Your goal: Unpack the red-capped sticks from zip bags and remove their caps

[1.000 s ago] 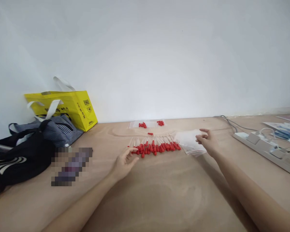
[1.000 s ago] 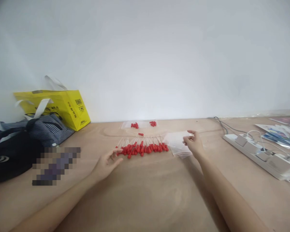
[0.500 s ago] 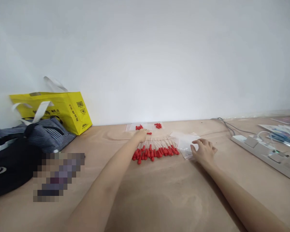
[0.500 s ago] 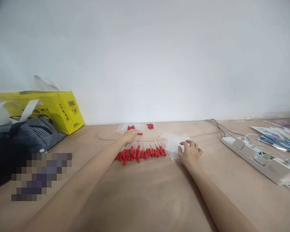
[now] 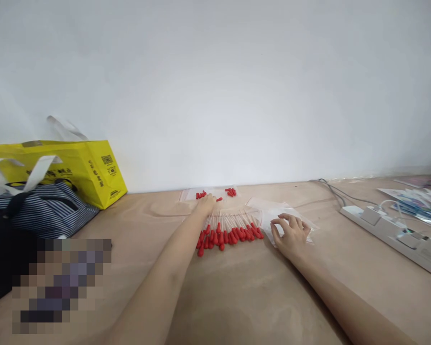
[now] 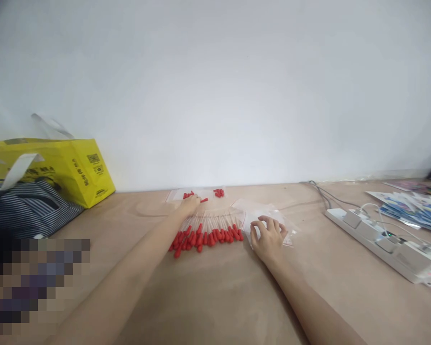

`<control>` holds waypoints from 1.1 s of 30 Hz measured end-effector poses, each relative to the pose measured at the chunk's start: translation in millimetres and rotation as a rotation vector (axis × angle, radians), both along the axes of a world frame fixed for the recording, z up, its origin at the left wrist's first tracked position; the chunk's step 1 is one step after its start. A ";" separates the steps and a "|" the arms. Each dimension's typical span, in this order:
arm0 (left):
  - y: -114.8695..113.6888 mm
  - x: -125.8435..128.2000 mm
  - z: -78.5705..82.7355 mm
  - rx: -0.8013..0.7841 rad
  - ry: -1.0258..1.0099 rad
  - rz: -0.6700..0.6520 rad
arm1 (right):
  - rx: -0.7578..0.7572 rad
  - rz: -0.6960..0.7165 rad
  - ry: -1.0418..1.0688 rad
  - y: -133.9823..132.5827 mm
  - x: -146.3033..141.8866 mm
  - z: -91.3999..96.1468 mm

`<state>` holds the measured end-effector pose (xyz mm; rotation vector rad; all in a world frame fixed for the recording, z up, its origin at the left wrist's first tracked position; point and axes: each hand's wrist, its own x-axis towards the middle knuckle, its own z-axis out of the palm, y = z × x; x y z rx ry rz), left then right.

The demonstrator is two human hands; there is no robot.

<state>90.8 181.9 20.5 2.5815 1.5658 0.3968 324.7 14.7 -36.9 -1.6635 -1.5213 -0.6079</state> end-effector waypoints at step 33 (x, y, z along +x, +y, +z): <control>-198.7 -83.7 -34.3 0.190 -0.364 -0.216 | -0.247 0.760 -0.183 -41.7 -111.6 10.6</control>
